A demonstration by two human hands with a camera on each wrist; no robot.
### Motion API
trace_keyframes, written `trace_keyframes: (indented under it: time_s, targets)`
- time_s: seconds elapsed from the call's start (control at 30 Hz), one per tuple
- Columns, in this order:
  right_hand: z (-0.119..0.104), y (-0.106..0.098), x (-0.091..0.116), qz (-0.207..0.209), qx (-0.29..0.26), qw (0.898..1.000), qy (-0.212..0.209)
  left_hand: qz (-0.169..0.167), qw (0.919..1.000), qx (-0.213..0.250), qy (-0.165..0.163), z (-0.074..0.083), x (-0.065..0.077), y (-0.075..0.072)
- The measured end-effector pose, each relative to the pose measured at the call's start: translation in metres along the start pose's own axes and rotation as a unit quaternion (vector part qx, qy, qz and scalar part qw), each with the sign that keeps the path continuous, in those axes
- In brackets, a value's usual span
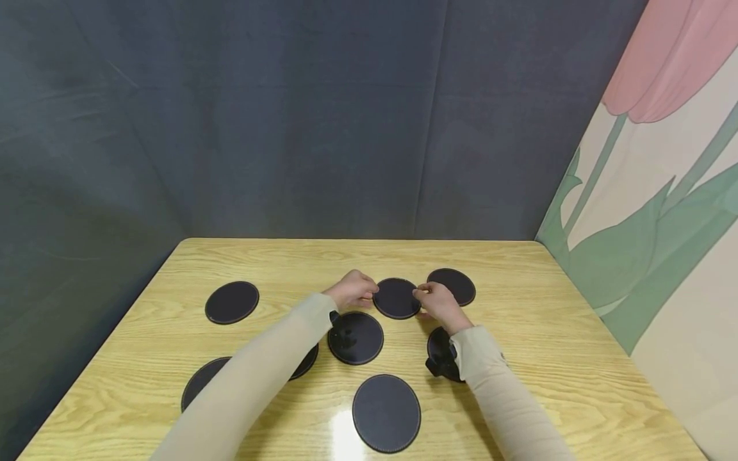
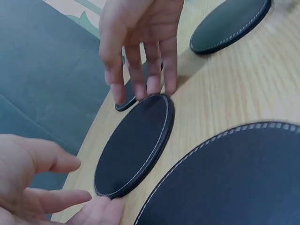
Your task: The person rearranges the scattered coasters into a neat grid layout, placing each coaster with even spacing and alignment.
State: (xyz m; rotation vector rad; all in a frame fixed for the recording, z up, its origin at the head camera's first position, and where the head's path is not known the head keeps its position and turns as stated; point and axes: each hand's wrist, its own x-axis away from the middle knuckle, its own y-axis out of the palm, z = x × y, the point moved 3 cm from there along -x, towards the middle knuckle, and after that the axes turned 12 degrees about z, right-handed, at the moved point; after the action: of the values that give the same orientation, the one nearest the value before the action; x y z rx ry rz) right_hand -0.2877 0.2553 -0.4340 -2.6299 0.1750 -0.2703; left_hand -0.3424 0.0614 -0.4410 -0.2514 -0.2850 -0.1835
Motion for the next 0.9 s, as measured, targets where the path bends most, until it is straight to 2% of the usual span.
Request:
trace_keyframes:
  time_s: [0.17,0.37,0.57,0.73,0.9]
  targets:
    - [0.0,0.004,-0.002,0.012,-0.043,0.999,0.014,0.036,0.9988,-0.023,0.023,0.002,0.001,-0.001]
    - [-0.001,0.004,-0.005,0.044,-0.055,0.997,-0.009,0.074,0.9965,0.017,0.035,0.003,0.006,-0.006]
    - [-0.005,0.004,-0.007,0.073,-0.08,0.994,-0.017,0.083,0.9938,0.052,0.051,0.004,0.009,-0.013]
    - [-0.01,0.004,-0.006,0.07,-0.117,0.991,-0.008,0.085,0.9912,0.072,0.071,0.009,0.011,-0.022]
    - [-0.016,0.005,-0.005,0.066,-0.137,0.988,0.003,0.08,0.9916,0.07,0.074,0.013,0.014,-0.031]
